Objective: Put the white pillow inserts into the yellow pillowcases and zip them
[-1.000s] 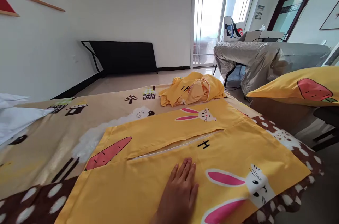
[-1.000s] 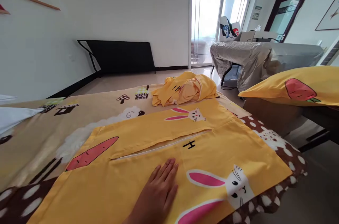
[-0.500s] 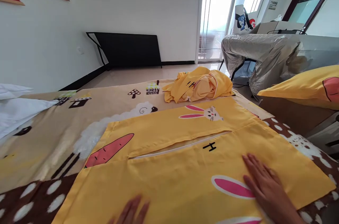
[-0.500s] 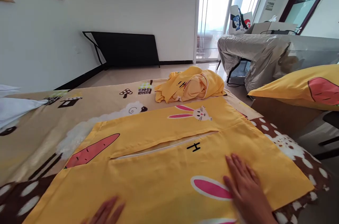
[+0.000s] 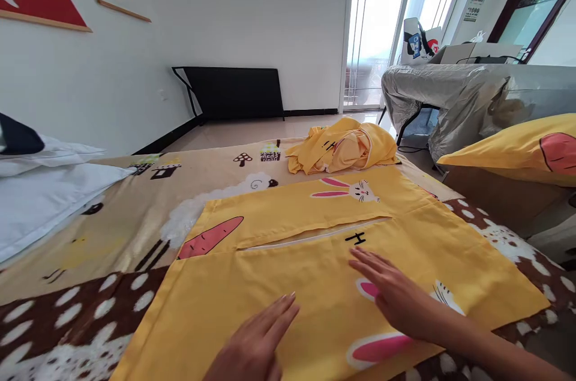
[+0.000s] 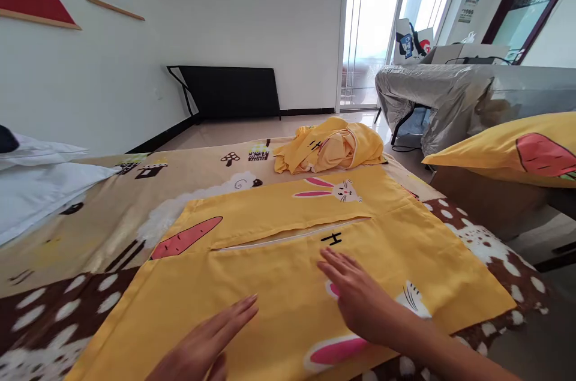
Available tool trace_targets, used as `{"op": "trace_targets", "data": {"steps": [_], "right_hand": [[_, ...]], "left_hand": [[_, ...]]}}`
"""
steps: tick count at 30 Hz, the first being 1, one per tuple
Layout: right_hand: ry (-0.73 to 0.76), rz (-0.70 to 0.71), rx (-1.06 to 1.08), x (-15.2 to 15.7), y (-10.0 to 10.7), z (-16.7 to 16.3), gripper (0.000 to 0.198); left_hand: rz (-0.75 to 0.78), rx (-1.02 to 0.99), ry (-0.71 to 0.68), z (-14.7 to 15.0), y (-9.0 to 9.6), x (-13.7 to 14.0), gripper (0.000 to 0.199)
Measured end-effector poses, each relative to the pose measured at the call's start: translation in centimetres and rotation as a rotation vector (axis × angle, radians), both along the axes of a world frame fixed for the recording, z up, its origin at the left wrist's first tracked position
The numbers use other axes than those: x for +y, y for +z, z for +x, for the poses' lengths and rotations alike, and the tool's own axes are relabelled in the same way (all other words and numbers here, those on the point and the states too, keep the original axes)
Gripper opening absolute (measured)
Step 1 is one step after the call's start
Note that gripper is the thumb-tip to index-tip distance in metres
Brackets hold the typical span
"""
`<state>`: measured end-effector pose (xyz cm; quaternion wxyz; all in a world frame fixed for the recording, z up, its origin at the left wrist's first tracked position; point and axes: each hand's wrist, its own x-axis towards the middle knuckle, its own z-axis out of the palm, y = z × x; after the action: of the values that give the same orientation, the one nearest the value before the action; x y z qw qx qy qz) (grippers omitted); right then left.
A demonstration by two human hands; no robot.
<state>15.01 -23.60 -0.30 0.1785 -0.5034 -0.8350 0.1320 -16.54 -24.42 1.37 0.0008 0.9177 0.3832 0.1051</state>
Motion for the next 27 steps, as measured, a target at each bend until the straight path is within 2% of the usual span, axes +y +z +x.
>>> {"op": "trace_targets", "data": {"steps": [3,6,9,12,15,19,27], "right_hand": [[0.123,0.033,0.134,3.5,0.4,-5.4,0.071],[0.078,0.088,0.217,5.9,-1.2,-6.7,0.056],[0.093,0.089,0.154,6.6,-2.6,-5.1,0.047],[0.143,0.083,0.066,6.4,-2.8,-2.7,0.047],[0.126,0.068,-0.012,6.1,-2.4,-1.0,0.053],[0.108,0.052,-0.109,6.0,-2.2,1.0,0.048],[0.020,-0.013,-0.189,6.1,-3.2,7.0,0.050]], "left_hand": [[-0.151,0.037,0.182,7.3,0.5,3.6,0.062],[-0.121,-0.013,0.256,10.0,-1.5,6.0,0.054],[-0.062,-0.058,0.221,8.8,-3.9,6.5,0.051],[-0.042,-0.061,0.255,7.1,-5.0,6.1,0.052],[-0.036,-0.053,0.294,6.4,-5.0,5.8,0.053],[-0.032,-0.032,0.304,6.6,-4.9,5.8,0.054],[-0.007,-0.025,0.311,6.6,-5.3,5.8,0.055]]}}
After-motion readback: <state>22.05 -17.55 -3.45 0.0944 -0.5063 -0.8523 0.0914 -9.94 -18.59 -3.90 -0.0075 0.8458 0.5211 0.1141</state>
